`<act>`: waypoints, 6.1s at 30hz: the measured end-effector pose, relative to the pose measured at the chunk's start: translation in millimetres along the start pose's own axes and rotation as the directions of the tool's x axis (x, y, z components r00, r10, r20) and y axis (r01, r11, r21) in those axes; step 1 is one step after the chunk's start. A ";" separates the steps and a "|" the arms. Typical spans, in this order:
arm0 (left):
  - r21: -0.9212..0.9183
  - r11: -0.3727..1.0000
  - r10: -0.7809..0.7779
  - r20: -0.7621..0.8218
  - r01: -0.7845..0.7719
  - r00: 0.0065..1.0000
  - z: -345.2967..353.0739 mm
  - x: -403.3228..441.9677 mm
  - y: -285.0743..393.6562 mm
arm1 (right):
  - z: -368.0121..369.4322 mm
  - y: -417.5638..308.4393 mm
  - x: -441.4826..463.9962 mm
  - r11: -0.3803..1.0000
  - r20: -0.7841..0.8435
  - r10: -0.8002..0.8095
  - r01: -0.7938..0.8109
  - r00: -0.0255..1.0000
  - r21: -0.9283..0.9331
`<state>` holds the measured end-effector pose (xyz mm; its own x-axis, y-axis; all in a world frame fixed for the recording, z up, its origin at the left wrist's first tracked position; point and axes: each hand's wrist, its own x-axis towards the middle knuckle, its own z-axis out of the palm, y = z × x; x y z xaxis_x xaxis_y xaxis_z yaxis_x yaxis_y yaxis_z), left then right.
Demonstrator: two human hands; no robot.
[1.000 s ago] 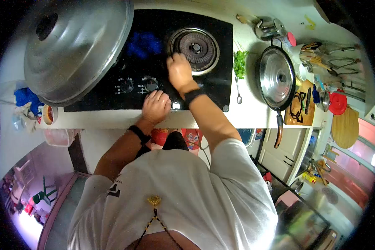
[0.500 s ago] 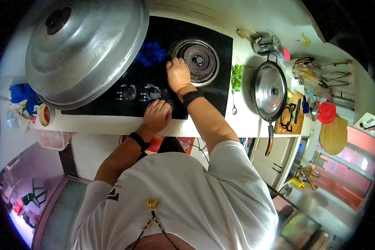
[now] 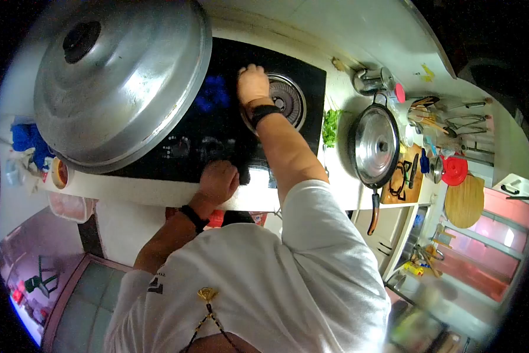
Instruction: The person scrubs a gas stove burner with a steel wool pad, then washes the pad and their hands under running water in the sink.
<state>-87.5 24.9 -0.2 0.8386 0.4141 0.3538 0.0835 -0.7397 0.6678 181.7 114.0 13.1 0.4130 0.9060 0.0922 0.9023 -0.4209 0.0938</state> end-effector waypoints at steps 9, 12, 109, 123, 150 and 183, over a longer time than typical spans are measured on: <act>0.033 0.998 -0.043 -0.023 0.044 0.999 0.3 -1.6 3.0 | 0.3 65.9 21.8 0.979 0.088 0.147 -0.158 0.985 0.132; 0.054 0.996 -0.075 0.042 0.073 0.996 -0.2 1.0 3.1 | 1.2 90.5 18.2 0.961 0.067 0.187 -0.197 0.980 0.194; 0.153 0.988 0.015 0.023 -0.018 1.000 -29.8 -60.4 -11.9 | -28.3 67.5 -440.5 0.820 -0.248 0.572 -0.538 0.782 0.196; -0.260 0.961 -0.027 0.258 0.097 0.966 87.0 -58.5 143.3 | 14.0 133.4 -564.8 -0.283 0.350 0.914 -0.297 0.205 0.912; 0.019 -0.251 0.045 0.999 0.968 -0.008 512.5 -42.6 622.7 | -137.0 360.8 -861.8 0.087 -0.072 0.996 -0.397 0.051 0.914; 0.261 0.083 -0.018 0.965 0.962 -0.260 1018.2 130.5 1102.3 | -136.7 1077.8 -1338.8 -0.205 -0.440 0.841 -0.939 -0.314 0.277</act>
<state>662.0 -1276.5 115.3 0.3000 -0.6065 -0.7363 0.9539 0.1987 0.2251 584.2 -1558.7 126.2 0.5751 -0.6579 0.4863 -0.5381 -0.7519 -0.3809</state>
